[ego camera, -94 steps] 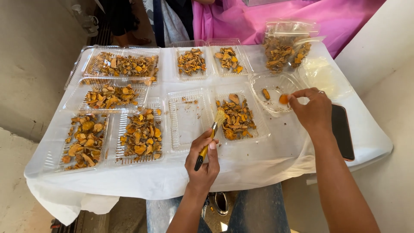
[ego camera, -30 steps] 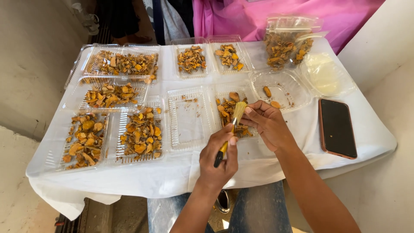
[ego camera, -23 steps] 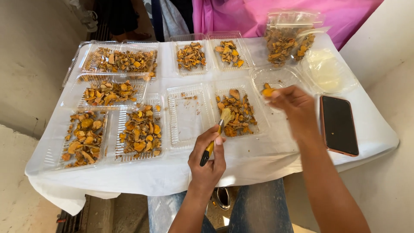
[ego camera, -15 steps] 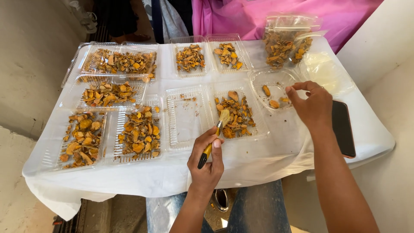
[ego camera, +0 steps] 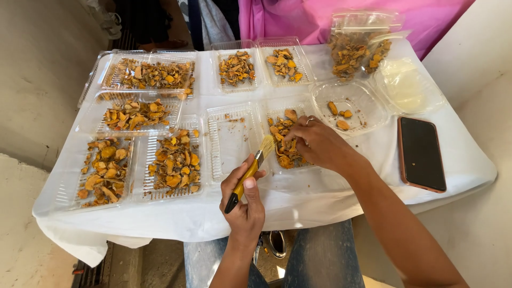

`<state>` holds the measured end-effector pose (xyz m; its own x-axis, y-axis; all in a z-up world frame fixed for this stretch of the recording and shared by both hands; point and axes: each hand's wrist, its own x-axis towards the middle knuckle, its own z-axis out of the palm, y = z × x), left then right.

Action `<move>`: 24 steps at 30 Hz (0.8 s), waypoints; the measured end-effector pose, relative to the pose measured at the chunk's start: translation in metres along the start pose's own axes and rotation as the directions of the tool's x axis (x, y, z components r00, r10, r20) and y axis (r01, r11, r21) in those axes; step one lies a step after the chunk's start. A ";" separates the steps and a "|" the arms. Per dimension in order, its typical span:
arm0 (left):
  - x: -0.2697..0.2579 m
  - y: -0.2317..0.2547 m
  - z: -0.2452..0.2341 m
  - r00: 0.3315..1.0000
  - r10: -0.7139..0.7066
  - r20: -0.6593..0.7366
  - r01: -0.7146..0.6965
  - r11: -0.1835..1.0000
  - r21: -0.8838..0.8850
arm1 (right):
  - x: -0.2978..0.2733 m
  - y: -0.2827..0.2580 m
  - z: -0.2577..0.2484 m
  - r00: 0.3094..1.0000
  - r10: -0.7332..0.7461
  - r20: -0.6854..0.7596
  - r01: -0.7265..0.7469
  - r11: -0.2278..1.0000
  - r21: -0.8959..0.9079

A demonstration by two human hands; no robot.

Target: Cleaning dried turmeric or ginger slices with a brush and packaging them into small plastic bags.

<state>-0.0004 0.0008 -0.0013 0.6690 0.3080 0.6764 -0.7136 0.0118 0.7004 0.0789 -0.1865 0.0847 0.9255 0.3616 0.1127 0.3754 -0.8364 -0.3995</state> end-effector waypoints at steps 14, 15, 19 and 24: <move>-0.002 0.000 0.000 1.000 -0.018 -0.004 0.018 0.997 -0.079 | -0.013 0.033 0.028 0.966 0.137 -0.220 -0.113 0.987 0.117; 0.000 0.000 0.001 1.000 -0.008 0.014 0.009 0.994 -0.106 | -0.016 0.039 0.031 0.945 0.172 -0.277 -0.123 0.975 0.185; 0.005 0.004 0.024 0.998 0.033 0.061 -0.023 0.987 -0.161 | -0.024 0.012 0.022 0.894 0.365 -0.259 -0.149 0.788 0.597; 0.002 0.006 0.044 0.973 0.148 0.180 -0.117 0.978 -0.175 | -0.024 0.007 0.032 0.862 0.450 -0.231 0.004 0.450 0.893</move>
<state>0.0062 -0.0402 0.0141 0.5823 0.1304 0.8025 -0.8120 0.1421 0.5661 0.0577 -0.1875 0.0499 0.9788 -0.1601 0.1277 0.1283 -0.0071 -0.9917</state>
